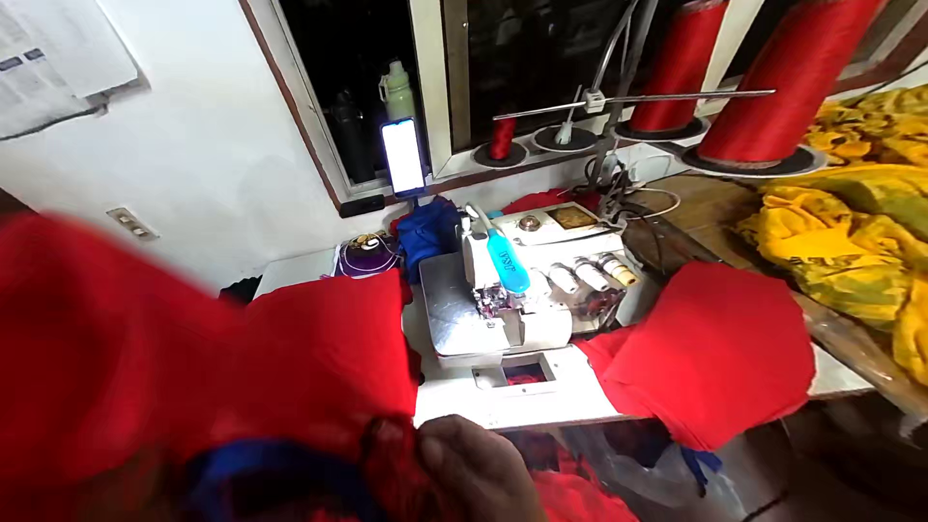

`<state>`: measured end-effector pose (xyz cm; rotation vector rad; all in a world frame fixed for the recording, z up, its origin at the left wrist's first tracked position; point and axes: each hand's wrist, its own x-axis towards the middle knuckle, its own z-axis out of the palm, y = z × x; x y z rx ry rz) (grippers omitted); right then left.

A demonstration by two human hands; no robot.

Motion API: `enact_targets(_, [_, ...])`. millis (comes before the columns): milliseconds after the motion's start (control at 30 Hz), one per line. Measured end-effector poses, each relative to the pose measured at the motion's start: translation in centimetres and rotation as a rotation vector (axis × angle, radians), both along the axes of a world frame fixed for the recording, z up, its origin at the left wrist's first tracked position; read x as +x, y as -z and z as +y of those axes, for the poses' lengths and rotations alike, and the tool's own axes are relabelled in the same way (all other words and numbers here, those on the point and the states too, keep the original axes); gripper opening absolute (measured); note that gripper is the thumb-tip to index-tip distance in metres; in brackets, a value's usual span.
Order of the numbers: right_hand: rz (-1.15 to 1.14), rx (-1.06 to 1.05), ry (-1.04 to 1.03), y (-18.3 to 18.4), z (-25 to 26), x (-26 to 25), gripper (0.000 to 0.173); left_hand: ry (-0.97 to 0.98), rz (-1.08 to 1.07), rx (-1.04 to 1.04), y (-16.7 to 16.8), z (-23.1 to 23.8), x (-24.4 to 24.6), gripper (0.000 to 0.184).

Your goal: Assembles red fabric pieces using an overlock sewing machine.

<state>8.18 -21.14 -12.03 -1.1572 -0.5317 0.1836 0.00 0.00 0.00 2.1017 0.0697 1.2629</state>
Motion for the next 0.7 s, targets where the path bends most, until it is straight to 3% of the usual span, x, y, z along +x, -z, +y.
enact_targets(67, [0.261, -0.083, 0.105, 3.3, 0.2, -0.2, 0.017, 0.496, 0.024, -0.582, 4.0, 3.8, 7.8, 0.03])
enact_targets(100, [0.342, -0.139, 0.152, 5.5, -0.1, -0.6, 0.018, 0.634, 0.132, -0.882, 7.0, 4.9, 10.6, 0.045])
enact_targets(133, [0.403, -0.21, 0.178, 7.8, -0.7, -1.2, 0.018, 0.575, 0.277, -1.122, 10.5, 4.8, 12.0, 0.06])
enact_targets(200, [0.524, -0.341, 0.156, 11.0, -2.8, -2.9, 0.02, 0.241, 0.578, -1.303, 16.7, 2.9, 11.7, 0.05])
enact_targets(300, [0.649, -0.414, 0.096, 12.7, -4.4, -4.3, 0.022, 0.134, 0.721, -1.145, 20.2, 0.6, 9.6, 0.035])
enact_targets(467, [0.62, -0.466, 0.056, 13.3, -4.6, -3.5, 0.019, 0.18, 0.769, -0.572, 19.7, 0.1, 10.0, 0.021])
enact_targets(600, [0.602, -0.49, 0.05, 13.4, -4.3, -3.4, 0.018, 0.132, 0.79, -0.045, 19.4, 0.2, 14.7, 0.024])
enact_targets(700, [0.599, -0.498, 0.042, 13.1, -4.3, -3.7, 0.018, 0.184, 0.918, 0.156, 20.3, -0.5, 17.8, 0.034])
